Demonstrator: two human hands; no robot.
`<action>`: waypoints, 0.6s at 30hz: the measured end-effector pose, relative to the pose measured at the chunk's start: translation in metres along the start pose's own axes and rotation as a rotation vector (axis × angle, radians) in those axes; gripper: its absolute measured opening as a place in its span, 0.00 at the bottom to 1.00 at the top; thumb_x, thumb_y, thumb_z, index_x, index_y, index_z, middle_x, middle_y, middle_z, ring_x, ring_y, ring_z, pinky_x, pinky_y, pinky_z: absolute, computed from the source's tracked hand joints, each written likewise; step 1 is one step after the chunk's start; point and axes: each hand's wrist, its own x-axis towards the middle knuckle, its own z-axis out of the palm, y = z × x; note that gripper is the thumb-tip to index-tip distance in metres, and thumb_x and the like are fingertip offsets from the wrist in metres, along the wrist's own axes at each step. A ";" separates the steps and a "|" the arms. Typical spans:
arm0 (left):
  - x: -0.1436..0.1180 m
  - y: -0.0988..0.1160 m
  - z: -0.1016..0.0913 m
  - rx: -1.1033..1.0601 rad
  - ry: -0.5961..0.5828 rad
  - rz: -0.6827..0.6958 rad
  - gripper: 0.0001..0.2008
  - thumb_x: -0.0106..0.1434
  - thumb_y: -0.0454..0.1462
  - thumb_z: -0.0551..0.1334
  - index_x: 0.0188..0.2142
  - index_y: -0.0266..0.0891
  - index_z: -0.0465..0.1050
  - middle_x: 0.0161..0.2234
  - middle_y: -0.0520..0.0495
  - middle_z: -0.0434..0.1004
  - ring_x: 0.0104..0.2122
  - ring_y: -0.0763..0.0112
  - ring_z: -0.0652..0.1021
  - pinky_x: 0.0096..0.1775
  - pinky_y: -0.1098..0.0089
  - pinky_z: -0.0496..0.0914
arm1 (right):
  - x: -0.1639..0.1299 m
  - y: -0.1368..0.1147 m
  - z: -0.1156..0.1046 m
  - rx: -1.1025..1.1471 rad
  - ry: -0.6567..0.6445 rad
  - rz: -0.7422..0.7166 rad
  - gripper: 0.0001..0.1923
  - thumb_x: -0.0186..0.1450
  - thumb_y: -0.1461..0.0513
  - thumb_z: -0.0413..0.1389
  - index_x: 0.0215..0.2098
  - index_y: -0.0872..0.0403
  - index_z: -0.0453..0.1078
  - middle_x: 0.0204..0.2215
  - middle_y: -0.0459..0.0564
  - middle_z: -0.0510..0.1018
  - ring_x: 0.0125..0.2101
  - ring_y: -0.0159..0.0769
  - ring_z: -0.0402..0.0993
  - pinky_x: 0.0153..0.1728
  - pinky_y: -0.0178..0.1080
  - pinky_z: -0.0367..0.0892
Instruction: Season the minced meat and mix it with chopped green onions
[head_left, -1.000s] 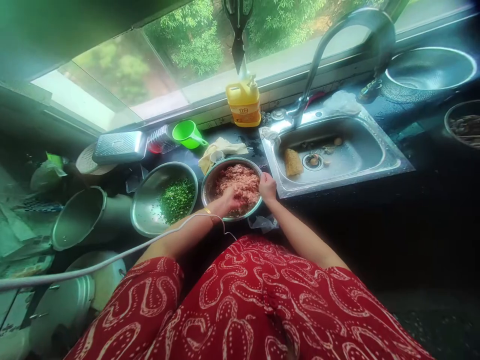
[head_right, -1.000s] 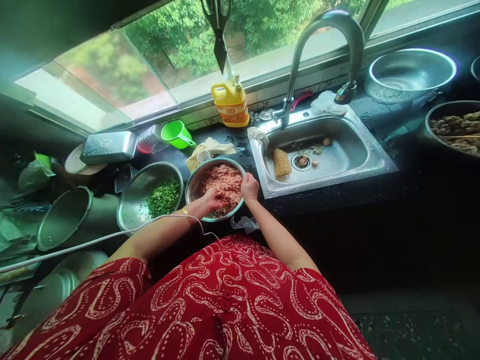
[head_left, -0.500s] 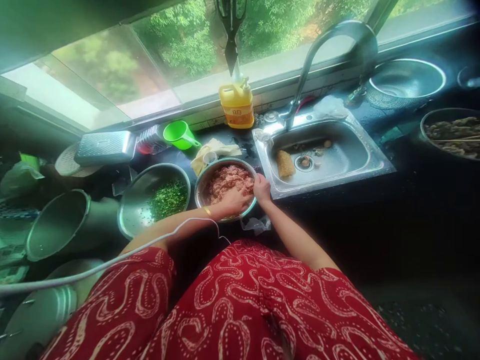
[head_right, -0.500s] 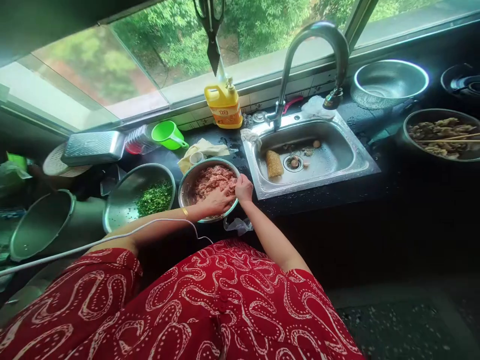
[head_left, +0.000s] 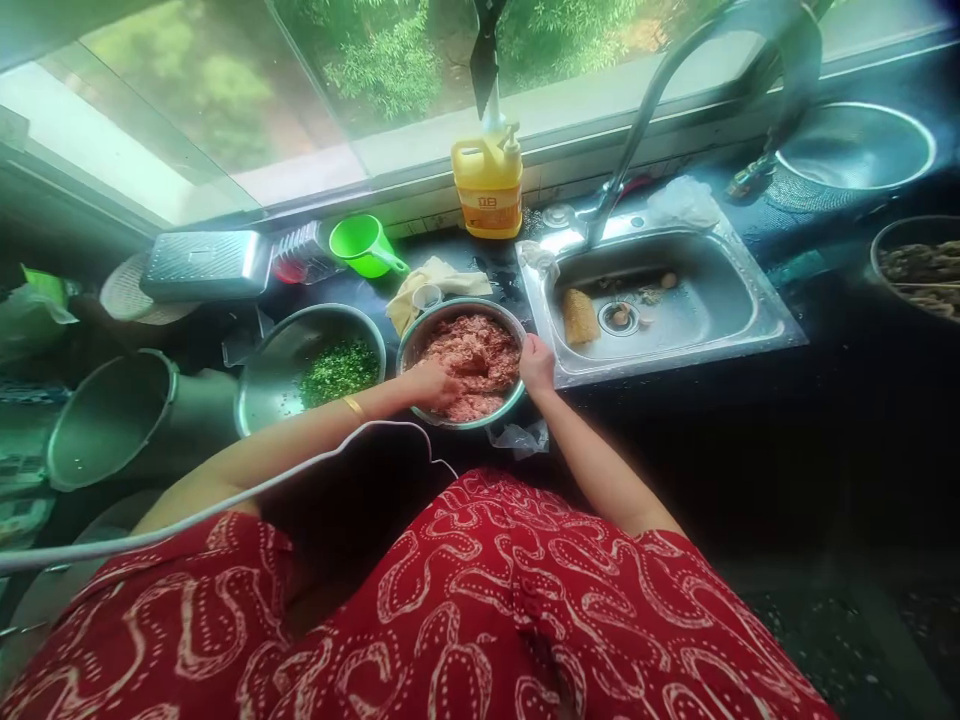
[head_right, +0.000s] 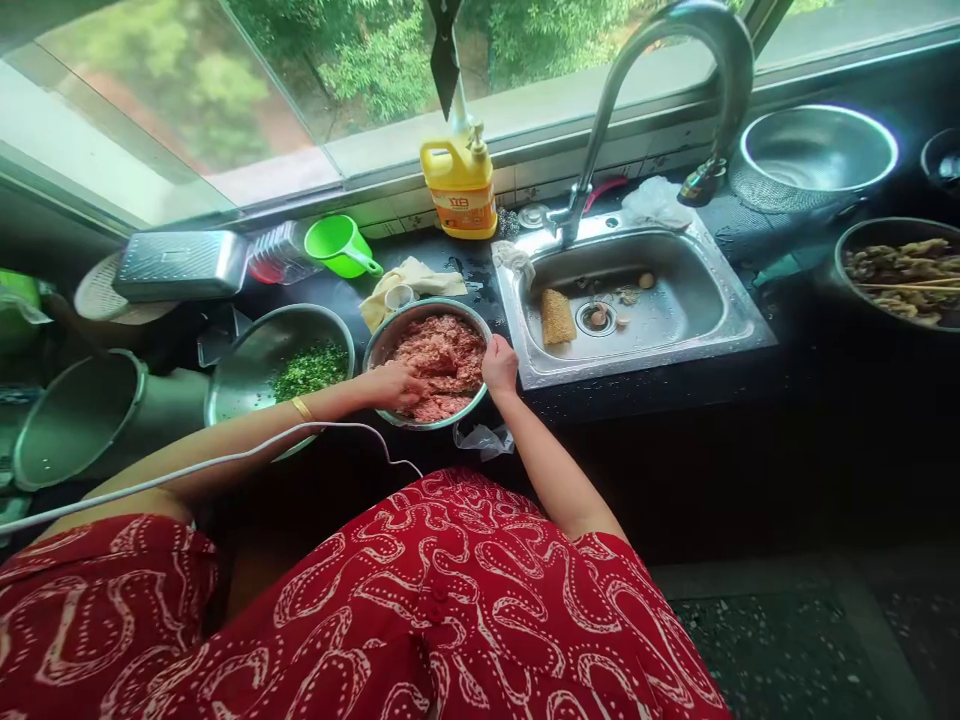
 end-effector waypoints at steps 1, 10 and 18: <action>0.006 0.012 -0.001 0.027 0.013 0.002 0.12 0.60 0.43 0.57 0.33 0.43 0.78 0.35 0.46 0.77 0.39 0.63 0.73 0.40 0.68 0.62 | 0.000 -0.001 0.000 0.000 0.006 0.002 0.14 0.65 0.61 0.41 0.21 0.51 0.54 0.20 0.43 0.61 0.24 0.31 0.54 0.31 0.35 0.53; 0.029 0.063 0.038 0.155 -0.001 0.099 0.18 0.66 0.45 0.51 0.44 0.40 0.75 0.45 0.40 0.74 0.45 0.57 0.73 0.48 0.60 0.62 | 0.000 -0.002 -0.005 0.012 0.007 -0.018 0.15 0.65 0.60 0.42 0.21 0.51 0.53 0.18 0.41 0.58 0.23 0.31 0.52 0.28 0.35 0.51; -0.003 -0.020 0.000 0.238 0.104 0.434 0.19 0.65 0.43 0.55 0.56 0.54 0.66 0.64 0.48 0.54 0.60 0.55 0.60 0.58 0.57 0.54 | 0.005 -0.001 -0.008 0.047 -0.096 -0.013 0.15 0.65 0.60 0.43 0.20 0.52 0.55 0.18 0.41 0.60 0.23 0.30 0.52 0.29 0.34 0.51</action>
